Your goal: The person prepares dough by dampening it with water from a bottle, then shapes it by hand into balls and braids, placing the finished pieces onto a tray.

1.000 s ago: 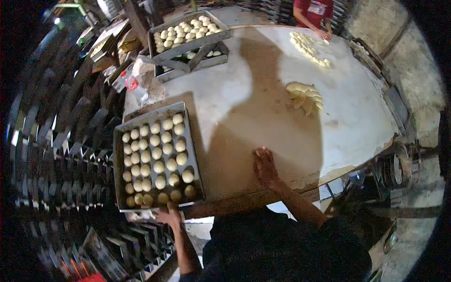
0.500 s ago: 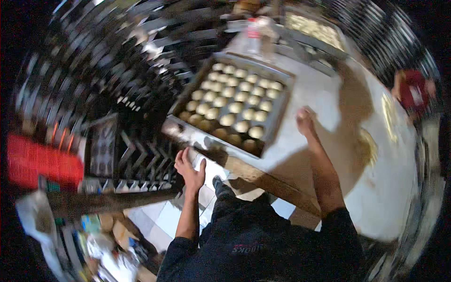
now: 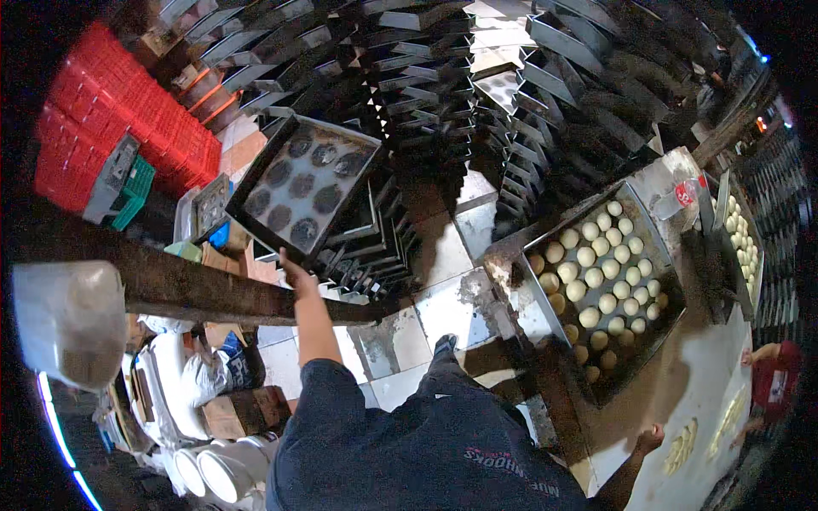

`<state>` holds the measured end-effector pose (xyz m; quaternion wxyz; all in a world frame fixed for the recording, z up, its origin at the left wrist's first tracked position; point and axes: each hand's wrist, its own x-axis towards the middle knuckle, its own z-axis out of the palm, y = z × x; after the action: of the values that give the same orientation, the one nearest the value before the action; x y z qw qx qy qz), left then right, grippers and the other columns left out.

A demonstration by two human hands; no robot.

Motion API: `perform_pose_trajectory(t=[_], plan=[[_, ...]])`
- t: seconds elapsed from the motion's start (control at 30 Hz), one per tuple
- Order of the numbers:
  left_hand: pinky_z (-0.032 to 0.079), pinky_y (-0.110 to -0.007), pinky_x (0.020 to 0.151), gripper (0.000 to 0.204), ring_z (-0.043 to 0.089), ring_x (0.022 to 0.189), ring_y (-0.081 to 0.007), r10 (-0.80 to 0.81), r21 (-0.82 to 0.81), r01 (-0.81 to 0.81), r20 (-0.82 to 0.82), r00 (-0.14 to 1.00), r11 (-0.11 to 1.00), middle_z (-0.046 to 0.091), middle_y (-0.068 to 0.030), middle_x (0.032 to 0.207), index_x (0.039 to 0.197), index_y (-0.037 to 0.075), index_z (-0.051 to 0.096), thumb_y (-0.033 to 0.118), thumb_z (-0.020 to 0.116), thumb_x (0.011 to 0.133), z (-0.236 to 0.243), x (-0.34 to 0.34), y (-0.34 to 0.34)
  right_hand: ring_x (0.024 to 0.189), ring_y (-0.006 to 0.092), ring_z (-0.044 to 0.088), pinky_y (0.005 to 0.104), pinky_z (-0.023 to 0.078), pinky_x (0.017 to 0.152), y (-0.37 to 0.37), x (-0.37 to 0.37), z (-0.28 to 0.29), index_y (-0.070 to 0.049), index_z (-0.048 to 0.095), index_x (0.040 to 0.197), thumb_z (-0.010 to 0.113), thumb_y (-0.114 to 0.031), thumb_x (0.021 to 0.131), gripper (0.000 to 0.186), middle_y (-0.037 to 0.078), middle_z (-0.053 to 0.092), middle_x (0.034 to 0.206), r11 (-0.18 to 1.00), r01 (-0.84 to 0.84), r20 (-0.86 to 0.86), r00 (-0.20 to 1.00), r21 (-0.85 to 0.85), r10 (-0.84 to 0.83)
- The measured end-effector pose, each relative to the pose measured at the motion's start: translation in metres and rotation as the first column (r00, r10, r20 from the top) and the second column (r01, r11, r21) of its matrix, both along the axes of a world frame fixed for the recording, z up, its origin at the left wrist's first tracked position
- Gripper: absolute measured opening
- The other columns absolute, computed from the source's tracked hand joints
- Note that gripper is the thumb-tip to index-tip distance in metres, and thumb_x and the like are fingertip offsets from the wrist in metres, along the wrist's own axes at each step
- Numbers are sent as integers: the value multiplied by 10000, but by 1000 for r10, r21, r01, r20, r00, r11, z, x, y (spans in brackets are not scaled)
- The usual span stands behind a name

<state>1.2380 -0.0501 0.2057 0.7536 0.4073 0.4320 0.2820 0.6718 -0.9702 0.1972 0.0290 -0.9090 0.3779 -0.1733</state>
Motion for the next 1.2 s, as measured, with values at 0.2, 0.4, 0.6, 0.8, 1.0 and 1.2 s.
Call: perform_pose_trajectory(t=[0.2, 0.4, 0.6, 0.8, 1.0, 1.2], plan=[[504, -492, 685, 179, 584, 727, -288, -279, -286, 284, 57, 958, 915, 581, -61, 782, 817, 109, 567, 287, 567, 800, -12, -19, 121, 993, 289, 618, 389, 478, 862, -26, -74, -19, -126, 658, 1025, 605, -307, 787, 303, 84, 650, 1085, 818, 574, 169, 811, -43, -560], [405, -334, 605, 153, 450, 638, -179, -501, 204, 478, 77, 862, 854, 442, -13, 686, 668, 109, 448, 200, 536, 754, 50, 17, 31, 881, 302, 620, 377, 525, 755, 5, -104, -48, -41, 682, 882, 673, -198, 777, 189, 135, 645, 942, 905, 84, -142, 977, -418, -156], [464, -349, 731, 167, 517, 736, -201, -379, 784, 488, -348, 857, 383, 504, -49, 763, 725, 57, 468, 208, 517, 779, 89, -179, -70, 961, 327, 538, 423, 430, 837, -26, -11, -38, 3, 603, 1027, 496, -167, 840, 274, 186, 601, 975, 973, 222, 245, 948, -59, -201], [453, -344, 715, 131, 530, 710, -222, -518, 28, 536, 304, 799, 844, 497, -54, 681, 623, 79, 455, 172, 527, 679, 90, -261, -235, 1032, 368, 516, 459, 382, 927, -78, -30, -77, -4, 550, 1141, 520, -117, 819, 343, 190, 585, 1077, 978, 182, 264, 953, -103, -149], [430, -304, 646, 85, 489, 647, -187, -761, 88, 758, 134, 634, 647, 443, -23, 629, 661, 85, 445, 55, 474, 587, 111, -279, -373, 978, 390, 528, 475, 397, 889, -39, -17, -24, 0, 534, 1124, 533, -197, 800, 379, 203, 596, 997, 1000, 10, 282, 959, 30, -18], [404, -293, 633, 127, 473, 665, -167, -877, 52, 898, 244, 413, 437, 487, -4, 736, 745, 95, 493, 65, 497, 622, 91, -258, -423, 826, 325, 551, 419, 446, 759, -11, -55, -16, 5, 539, 1035, 509, -223, 836, 305, 171, 582, 880, 987, 79, 398, 908, 141, -130]])
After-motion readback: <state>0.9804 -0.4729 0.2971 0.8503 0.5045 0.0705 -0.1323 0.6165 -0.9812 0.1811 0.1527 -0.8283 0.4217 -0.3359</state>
